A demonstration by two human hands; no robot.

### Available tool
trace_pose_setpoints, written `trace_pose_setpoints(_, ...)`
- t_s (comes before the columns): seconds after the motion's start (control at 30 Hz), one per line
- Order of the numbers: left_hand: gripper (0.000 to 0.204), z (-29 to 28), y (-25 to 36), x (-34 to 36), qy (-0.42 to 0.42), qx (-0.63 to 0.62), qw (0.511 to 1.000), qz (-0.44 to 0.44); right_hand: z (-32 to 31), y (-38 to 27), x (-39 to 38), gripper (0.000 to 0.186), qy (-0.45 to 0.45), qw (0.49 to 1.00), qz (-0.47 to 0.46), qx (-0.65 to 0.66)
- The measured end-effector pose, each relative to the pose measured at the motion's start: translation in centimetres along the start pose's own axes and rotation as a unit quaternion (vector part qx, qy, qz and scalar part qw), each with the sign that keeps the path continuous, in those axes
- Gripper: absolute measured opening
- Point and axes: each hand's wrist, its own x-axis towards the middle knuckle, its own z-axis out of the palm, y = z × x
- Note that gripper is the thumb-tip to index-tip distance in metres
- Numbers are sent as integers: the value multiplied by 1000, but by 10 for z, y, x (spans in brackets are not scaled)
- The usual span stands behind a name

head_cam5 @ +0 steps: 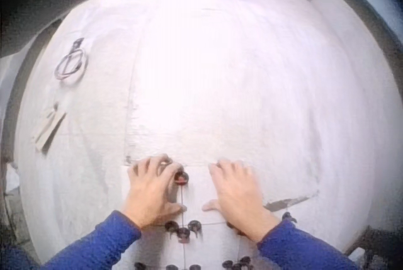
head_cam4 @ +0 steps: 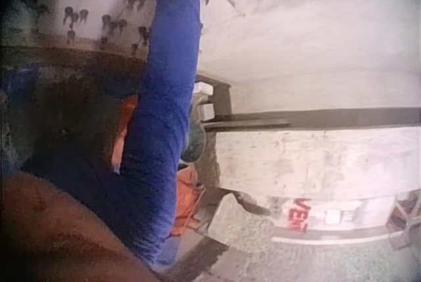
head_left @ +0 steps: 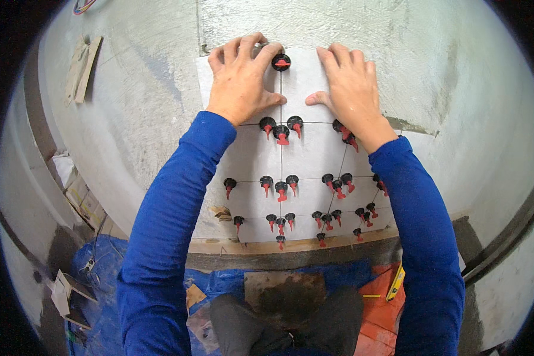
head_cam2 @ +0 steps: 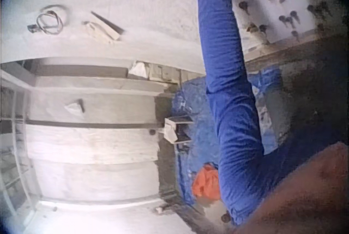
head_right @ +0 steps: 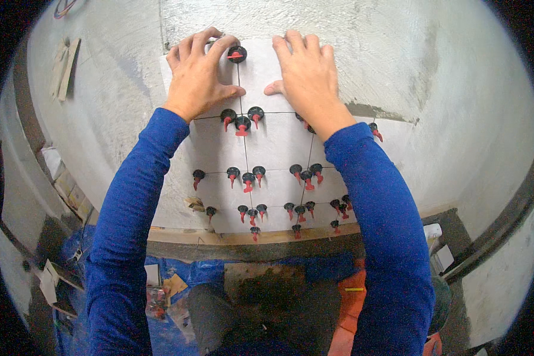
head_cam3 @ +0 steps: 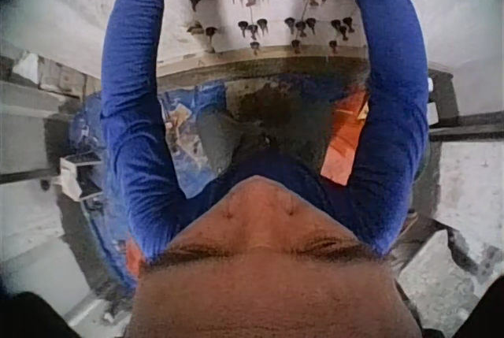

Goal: The person installs white ceramic tiles on a wall using red tile leveling clips and wedges. They place the tiles, insert the leveling system components, and use a green rubber mallet to tap the tiles into place.

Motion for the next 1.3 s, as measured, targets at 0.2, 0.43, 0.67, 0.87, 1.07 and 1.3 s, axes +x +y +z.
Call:
trace_pose_setpoints(0.2,94,1,2,2,-14,30,999,2,-18,31,-18,64,38,997,23,64)
trace_pose_setpoints(0.43,100,-11,13,12,-104,58,992,-31,-51,42,-116,26,93,933,299,176)
trace_pose_setpoints(0.67,76,-44,52,3,-33,77,995,-53,-55,10,-142,27,-22,901,330,282)
trace_pose_setpoints(0.87,47,-6,129,-31,-75,-52,990,112,-41,-2,-123,37,-85,939,242,230)
trace_pose_setpoints(1.07,14,28,125,-6,-78,-13,971,227,-20,-11,-115,26,-60,943,262,196)
trace_pose_setpoints(1.3,7,41,122,1,-78,-13,964,254,-12,-21,-115,18,-47,941,274,195)
